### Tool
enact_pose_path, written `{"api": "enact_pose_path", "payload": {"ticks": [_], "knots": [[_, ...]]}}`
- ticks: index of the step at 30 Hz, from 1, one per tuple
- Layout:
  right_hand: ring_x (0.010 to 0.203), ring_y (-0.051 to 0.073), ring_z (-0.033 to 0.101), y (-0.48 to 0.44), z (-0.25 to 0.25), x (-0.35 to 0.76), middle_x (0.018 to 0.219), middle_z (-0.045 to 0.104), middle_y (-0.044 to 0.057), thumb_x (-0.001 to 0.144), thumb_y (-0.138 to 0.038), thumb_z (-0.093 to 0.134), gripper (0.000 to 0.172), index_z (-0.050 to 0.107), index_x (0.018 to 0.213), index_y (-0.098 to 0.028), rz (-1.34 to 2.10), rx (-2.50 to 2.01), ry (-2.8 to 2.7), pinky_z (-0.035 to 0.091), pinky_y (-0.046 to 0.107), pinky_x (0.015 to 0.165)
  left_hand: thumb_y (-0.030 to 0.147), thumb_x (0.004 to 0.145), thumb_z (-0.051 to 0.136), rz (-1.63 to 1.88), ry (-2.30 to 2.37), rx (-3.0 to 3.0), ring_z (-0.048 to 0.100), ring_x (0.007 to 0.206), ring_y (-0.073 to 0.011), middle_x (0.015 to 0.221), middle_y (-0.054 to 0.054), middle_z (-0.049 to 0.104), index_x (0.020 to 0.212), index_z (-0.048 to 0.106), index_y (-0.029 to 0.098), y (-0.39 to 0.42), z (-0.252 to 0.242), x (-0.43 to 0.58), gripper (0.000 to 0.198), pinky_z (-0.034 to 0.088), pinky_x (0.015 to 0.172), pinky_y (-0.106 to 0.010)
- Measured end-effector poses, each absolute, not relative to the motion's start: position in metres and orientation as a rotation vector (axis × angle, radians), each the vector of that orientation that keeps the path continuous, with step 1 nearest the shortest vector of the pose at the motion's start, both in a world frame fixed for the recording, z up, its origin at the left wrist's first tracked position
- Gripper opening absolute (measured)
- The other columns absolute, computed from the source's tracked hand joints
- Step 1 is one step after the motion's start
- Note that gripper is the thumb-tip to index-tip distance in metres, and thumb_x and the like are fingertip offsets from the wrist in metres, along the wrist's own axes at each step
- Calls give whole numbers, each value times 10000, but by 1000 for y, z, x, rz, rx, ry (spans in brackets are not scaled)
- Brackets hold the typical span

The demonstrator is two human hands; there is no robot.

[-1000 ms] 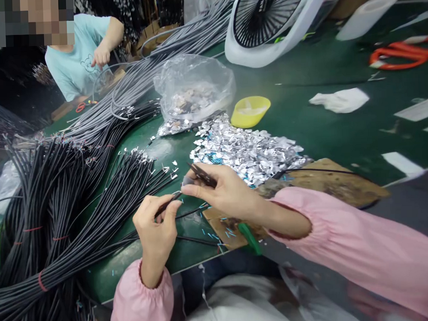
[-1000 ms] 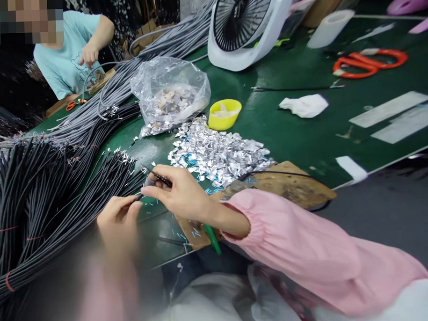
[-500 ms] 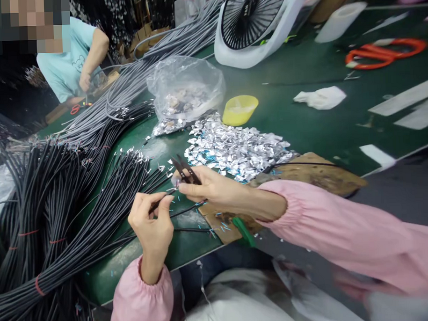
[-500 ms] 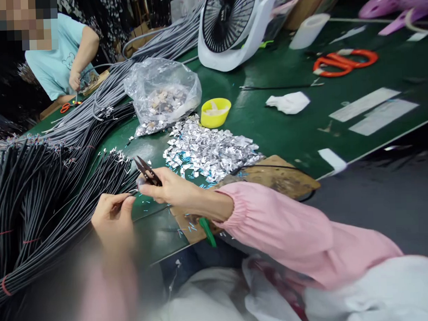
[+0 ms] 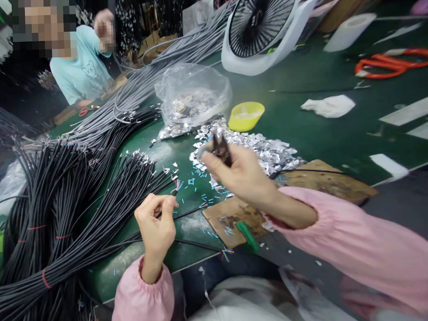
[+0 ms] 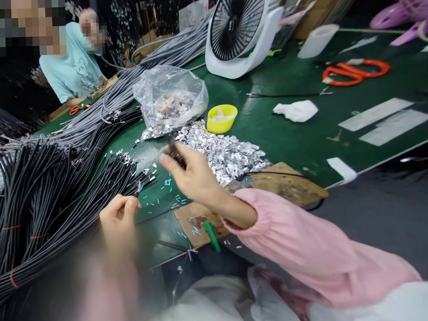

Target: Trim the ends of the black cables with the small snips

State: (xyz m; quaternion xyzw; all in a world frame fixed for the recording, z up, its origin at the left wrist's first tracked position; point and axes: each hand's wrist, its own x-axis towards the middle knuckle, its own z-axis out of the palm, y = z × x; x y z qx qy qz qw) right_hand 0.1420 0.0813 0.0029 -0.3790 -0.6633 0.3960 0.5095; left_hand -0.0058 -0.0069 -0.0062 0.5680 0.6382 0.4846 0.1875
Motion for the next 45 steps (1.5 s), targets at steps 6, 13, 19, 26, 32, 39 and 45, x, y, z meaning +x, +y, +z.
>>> {"api": "enact_pose_path", "payload": {"ticks": [6,13,19,26,32,39,45], "knots": [[488,74,308,74,5,137,556,381,-49,761,-462,606,332,508,649,-166,1196,-780,-1836,272,223,452,298,814,569,1377,1831,1604,504,542,-104,585,5,547,649,644,166,-7,-11,-3,224,371,502,-213],[512,97,365,71,-2,134,585,394,-33,850,-367,464,225,459,726,-179,1371,-545,-1908,317,233,467,282,838,514,1312,1779,1627,484,534,-102,559,13,529,600,586,170,-4,-10,-1,273,342,498,-217],[610,132,449,72,1,136,676,479,19,830,-151,449,107,453,731,-192,617,-731,-1829,361,262,546,326,869,440,1217,1752,1561,460,472,-93,511,10,518,543,536,169,-5,-4,-1,375,296,459,-227],[539,103,425,75,1,139,608,479,-9,849,-330,527,231,506,676,-179,817,-740,-1959,341,232,503,310,843,498,1306,1854,1623,474,491,-96,525,11,525,571,588,168,-7,-10,1,320,330,471,-212],[579,122,416,64,-3,131,642,474,18,829,-145,477,181,479,652,-182,583,-751,-1903,328,254,522,304,857,495,1288,1884,1712,506,520,-99,564,2,554,623,609,167,-7,-12,6,294,363,483,-202],[404,80,236,70,-7,123,506,264,-83,858,-474,429,321,382,676,-213,1580,-639,-1686,250,233,390,269,853,489,1348,1864,1620,495,504,-92,548,12,544,593,581,164,-4,-11,3,295,358,477,-197],[557,127,409,68,-3,129,633,448,15,784,-123,469,128,458,673,-186,524,-740,-1899,325,258,505,291,812,574,1402,1868,1616,503,528,-91,580,12,553,655,600,161,-4,-13,8,206,377,493,-194]]}}
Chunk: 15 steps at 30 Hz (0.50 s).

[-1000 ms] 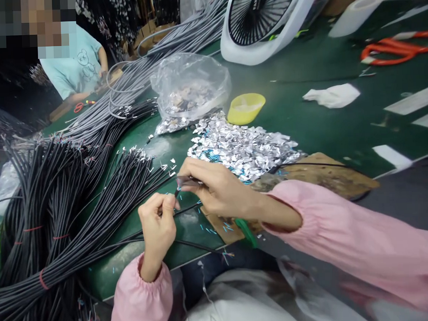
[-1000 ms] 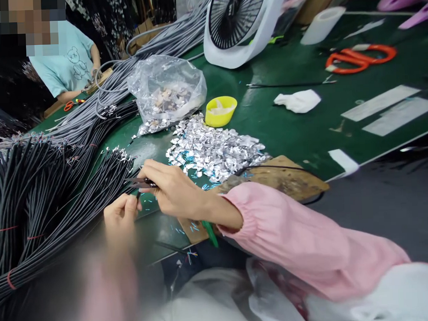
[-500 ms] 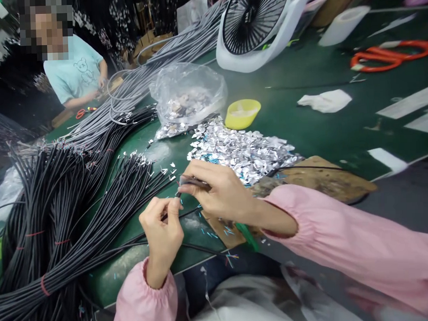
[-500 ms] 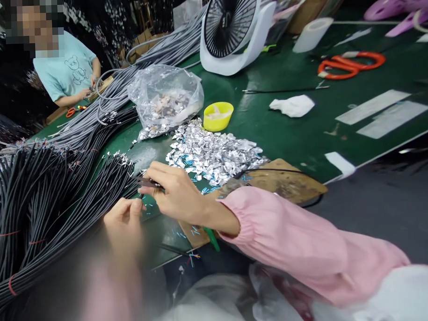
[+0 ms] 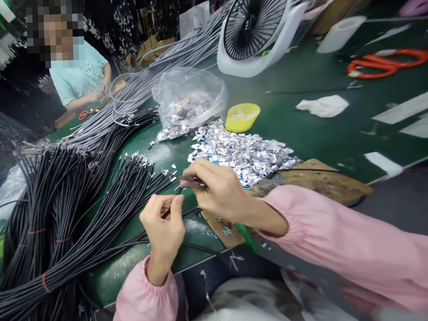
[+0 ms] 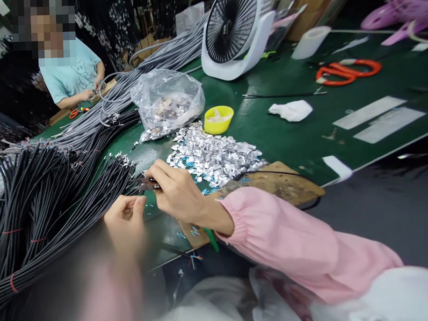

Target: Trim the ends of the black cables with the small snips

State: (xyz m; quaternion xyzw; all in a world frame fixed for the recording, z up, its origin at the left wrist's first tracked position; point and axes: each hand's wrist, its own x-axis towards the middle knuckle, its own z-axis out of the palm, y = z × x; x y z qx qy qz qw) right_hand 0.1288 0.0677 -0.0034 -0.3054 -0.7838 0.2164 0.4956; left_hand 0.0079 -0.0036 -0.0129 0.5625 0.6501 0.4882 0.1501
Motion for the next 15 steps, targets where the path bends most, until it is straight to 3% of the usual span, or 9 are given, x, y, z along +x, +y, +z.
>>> {"api": "enact_pose_path", "payload": {"ticks": [5,10,15], "knots": [[497,112,419,76,-1,136,575,451,-14,817,-199,502,138,472,683,-195,533,-920,-1597,335,236,470,294,766,633,1546,1884,1512,473,498,-82,556,26,518,616,570,160,-6,-19,8,210,363,464,-187],[466,85,351,79,3,138,559,430,-31,793,-378,577,243,545,676,-168,941,-821,-1794,287,225,433,285,756,643,1561,1853,1458,488,504,-85,563,22,535,619,577,159,-8,-20,4,197,380,477,-191],[471,79,331,75,0,135,538,382,-52,777,-462,561,315,476,693,-170,1406,-753,-1773,291,221,441,262,757,641,1570,1799,1482,513,529,-92,591,20,544,658,608,162,-5,-18,4,144,396,494,-191]]}}
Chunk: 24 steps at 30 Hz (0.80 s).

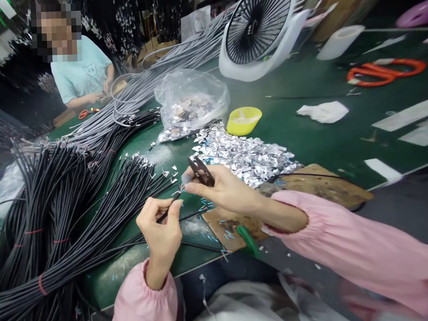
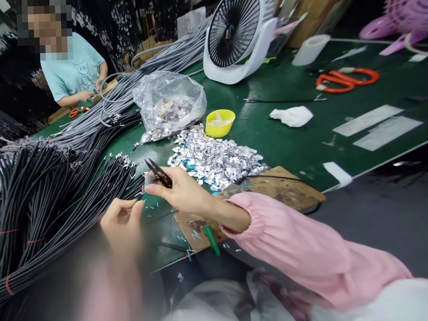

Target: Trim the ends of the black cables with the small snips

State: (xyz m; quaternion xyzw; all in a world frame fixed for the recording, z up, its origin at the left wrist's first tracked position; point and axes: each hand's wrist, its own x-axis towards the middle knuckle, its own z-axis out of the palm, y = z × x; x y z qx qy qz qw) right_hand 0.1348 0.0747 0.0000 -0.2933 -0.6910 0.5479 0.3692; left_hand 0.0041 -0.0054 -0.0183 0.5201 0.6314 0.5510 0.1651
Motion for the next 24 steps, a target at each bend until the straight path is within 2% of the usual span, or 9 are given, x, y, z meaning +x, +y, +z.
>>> {"api": "enact_pose_path", "payload": {"ticks": [2,3,6,8,10,14,17,24], "knots": [[443,80,295,74,-2,134,510,322,-71,818,-464,477,302,447,724,-179,1604,-635,-1824,266,219,413,259,773,620,1566,1783,1518,517,556,-97,614,17,544,678,616,165,-4,-18,3,134,399,510,-194],[451,85,305,73,-3,133,518,327,-65,836,-416,449,260,437,724,-182,1577,-589,-1874,272,222,419,255,790,598,1542,1784,1546,510,560,-96,613,17,537,674,613,166,-4,-17,3,147,391,511,-194],[569,119,405,72,-4,133,635,443,2,787,-149,419,79,442,718,-180,986,-601,-2007,327,245,501,234,844,511,1404,1800,1654,474,531,-88,564,23,511,615,579,166,-3,-14,3,248,345,496,-198],[612,136,432,72,-4,135,683,475,26,720,-36,389,159,451,729,-182,585,-635,-2023,338,255,526,226,861,477,1346,1814,1702,460,512,-85,536,26,504,589,564,166,-4,-11,3,291,327,491,-202],[597,140,439,73,-4,138,674,473,23,714,-13,390,190,456,747,-188,405,-688,-1972,346,256,520,231,860,477,1361,1836,1699,453,501,-85,525,27,500,580,561,166,-4,-10,4,299,320,482,-203],[554,133,456,79,-2,144,644,481,5,801,-112,481,104,468,748,-200,424,-939,-1663,364,254,510,247,847,491,1433,1879,1614,458,492,-88,524,22,501,570,567,164,-5,-13,3,299,317,461,-199],[589,129,495,80,-2,144,708,549,23,825,-159,494,55,527,791,-187,598,-871,-1750,387,246,523,268,838,509,1455,1897,1583,468,494,-91,535,17,513,587,589,162,-5,-15,2,283,327,460,-199],[524,92,432,73,-1,139,594,501,-4,832,-177,538,147,588,699,-138,697,-660,-1980,350,226,498,287,839,524,1462,1910,1579,475,497,-88,541,14,528,608,597,160,-6,-16,3,274,342,463,-193]]}}
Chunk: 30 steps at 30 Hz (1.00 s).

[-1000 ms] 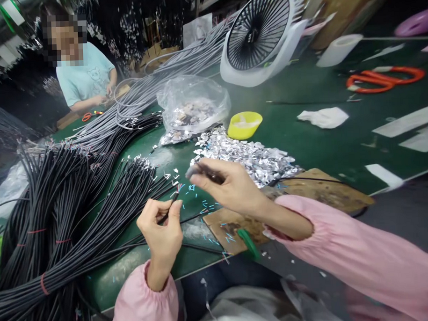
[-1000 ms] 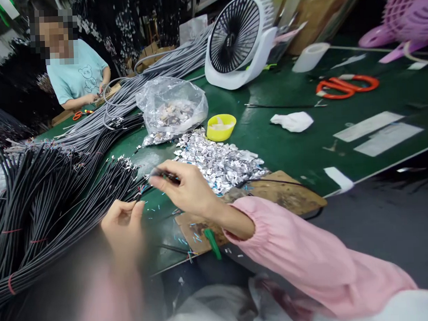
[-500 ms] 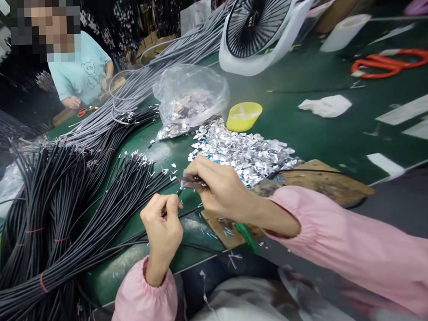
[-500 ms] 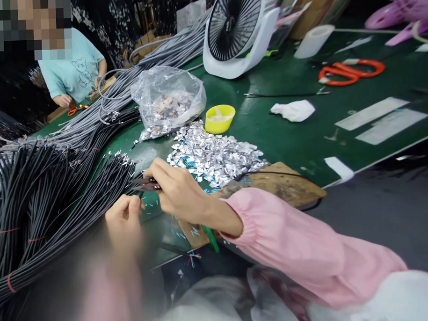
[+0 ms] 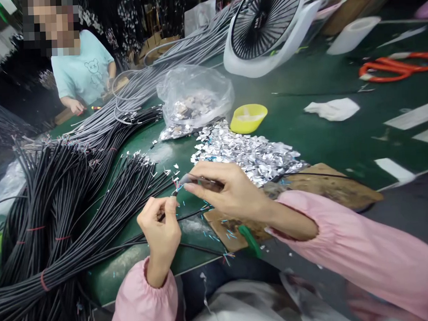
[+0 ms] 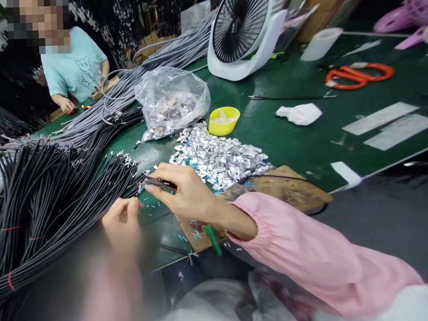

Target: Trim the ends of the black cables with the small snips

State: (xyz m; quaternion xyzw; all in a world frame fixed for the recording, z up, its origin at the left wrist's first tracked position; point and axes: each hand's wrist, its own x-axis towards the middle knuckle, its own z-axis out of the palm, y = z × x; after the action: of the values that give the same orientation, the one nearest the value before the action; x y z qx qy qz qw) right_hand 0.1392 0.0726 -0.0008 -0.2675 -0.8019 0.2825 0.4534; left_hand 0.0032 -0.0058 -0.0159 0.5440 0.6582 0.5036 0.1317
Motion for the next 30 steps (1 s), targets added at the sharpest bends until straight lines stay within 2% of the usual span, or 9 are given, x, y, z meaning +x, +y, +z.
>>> {"api": "enact_pose_path", "payload": {"ticks": [7,15,18,23,26,30], "knots": [[517,85,423,71,3,140,561,500,-5,753,-169,524,165,587,603,-140,879,-724,-1920,326,225,482,270,820,555,1489,1911,1604,482,508,-91,559,16,519,651,626,162,-5,-19,4,213,351,463,-193],[314,32,214,80,8,141,311,322,-84,589,-300,520,204,577,470,-144,1901,-877,-1611,130,216,352,235,832,549,1489,1802,1764,505,561,-98,604,10,571,674,634,174,-5,-19,-1,189,369,516,-206],[267,21,177,80,7,140,251,285,-98,575,-312,510,217,560,442,-149,2114,-828,-1526,95,222,351,231,837,546,1463,1746,1815,504,566,-99,607,11,577,675,634,179,-4,-18,-3,191,369,527,-210],[252,25,208,75,9,138,270,350,-82,585,-290,497,200,562,462,-147,2123,-860,-1550,122,218,323,221,842,527,1434,1681,1818,511,571,-101,594,16,574,656,626,180,-4,-15,-5,215,371,539,-212],[306,29,256,75,11,140,352,417,-58,598,-319,522,209,562,489,-145,1958,-886,-1583,150,210,332,210,840,527,1472,1744,1786,500,560,-96,591,20,570,637,612,176,-4,-15,-4,223,360,529,-210],[389,41,287,76,13,143,413,382,-62,617,-323,571,201,592,541,-138,1685,-875,-1686,196,209,381,204,818,568,1487,1811,1812,491,547,-87,594,24,572,662,624,171,-6,-16,-3,170,352,513,-204]]}}
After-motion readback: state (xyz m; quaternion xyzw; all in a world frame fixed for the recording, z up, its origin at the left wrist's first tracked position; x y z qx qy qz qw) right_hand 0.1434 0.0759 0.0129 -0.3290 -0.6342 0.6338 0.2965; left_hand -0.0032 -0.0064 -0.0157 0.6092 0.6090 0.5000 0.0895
